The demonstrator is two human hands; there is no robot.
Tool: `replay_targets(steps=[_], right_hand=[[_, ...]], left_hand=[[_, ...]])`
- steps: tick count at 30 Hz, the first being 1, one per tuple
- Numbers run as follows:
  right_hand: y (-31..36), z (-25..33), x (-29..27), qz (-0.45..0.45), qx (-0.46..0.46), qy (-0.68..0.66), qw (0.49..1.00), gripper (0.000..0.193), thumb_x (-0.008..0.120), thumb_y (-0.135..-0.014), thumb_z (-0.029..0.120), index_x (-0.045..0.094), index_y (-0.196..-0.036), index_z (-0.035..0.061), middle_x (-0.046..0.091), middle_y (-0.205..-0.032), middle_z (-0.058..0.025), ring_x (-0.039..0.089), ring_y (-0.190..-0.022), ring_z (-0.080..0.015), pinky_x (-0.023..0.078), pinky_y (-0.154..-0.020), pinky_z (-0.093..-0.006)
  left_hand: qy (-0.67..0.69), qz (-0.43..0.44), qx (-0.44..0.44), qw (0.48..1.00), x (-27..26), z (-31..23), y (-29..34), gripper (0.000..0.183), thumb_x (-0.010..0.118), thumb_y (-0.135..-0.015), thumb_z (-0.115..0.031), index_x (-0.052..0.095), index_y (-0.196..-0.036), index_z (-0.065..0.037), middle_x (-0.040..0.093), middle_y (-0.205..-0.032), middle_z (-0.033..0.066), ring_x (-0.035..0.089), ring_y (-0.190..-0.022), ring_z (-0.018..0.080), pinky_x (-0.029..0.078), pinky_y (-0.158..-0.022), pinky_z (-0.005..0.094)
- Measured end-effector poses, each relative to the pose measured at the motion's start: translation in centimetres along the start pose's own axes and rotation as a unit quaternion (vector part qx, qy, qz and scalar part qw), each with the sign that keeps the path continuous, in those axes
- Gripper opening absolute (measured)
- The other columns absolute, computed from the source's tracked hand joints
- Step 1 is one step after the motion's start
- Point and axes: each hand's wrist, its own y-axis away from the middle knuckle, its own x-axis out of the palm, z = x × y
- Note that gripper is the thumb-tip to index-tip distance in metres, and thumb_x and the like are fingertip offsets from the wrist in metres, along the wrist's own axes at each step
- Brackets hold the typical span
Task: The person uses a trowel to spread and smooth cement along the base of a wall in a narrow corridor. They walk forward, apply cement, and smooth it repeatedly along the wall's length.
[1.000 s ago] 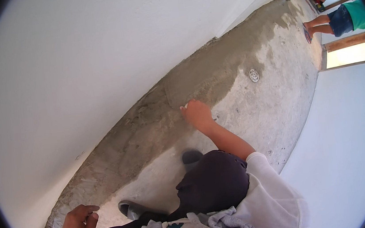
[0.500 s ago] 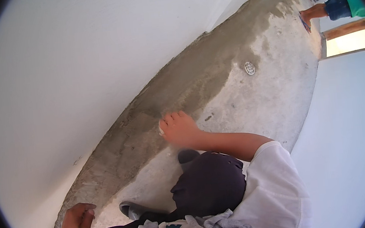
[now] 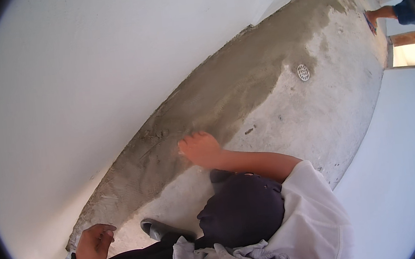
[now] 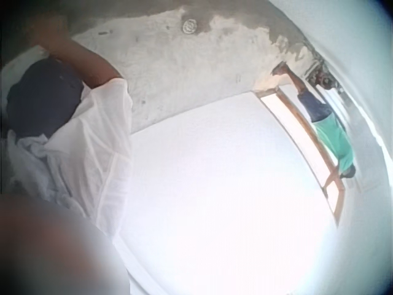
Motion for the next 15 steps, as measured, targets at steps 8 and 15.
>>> replay_targets(steps=[8, 15], right_hand=[[7.5, -15.2, -11.8, -0.113, 0.321, -0.048, 0.939, 0.051, 0.08, -0.086, 0.041, 0.065, -0.113, 0.0004, 0.071, -0.09, -0.0248, 0.07, -0.089, -0.0432, 0.056, -0.073, -0.0497], [8.0, -29.0, -18.6, -0.114, 0.44, 0.11, 0.884, 0.048, 0.071, -0.092, 0.04, 0.067, -0.11, -0.005, 0.072, -0.093, -0.0284, 0.069, -0.094, -0.046, 0.054, -0.082, -0.0533]], left_hand=[[0.018, -0.034, -0.006, 0.999, -0.7, -1.4, -0.6, 0.017, 0.063, -0.094, -0.006, 0.073, -0.105, 0.003, 0.069, -0.081, 0.013, 0.07, -0.074, 0.0205, 0.053, -0.069, 0.0327], [0.009, -0.056, 0.005, 0.998, -0.7, -1.8, -1.4, 0.017, 0.066, -0.093, -0.009, 0.073, -0.104, 0.002, 0.07, -0.079, 0.0129, 0.067, -0.069, 0.0204, 0.051, -0.065, 0.0318]])
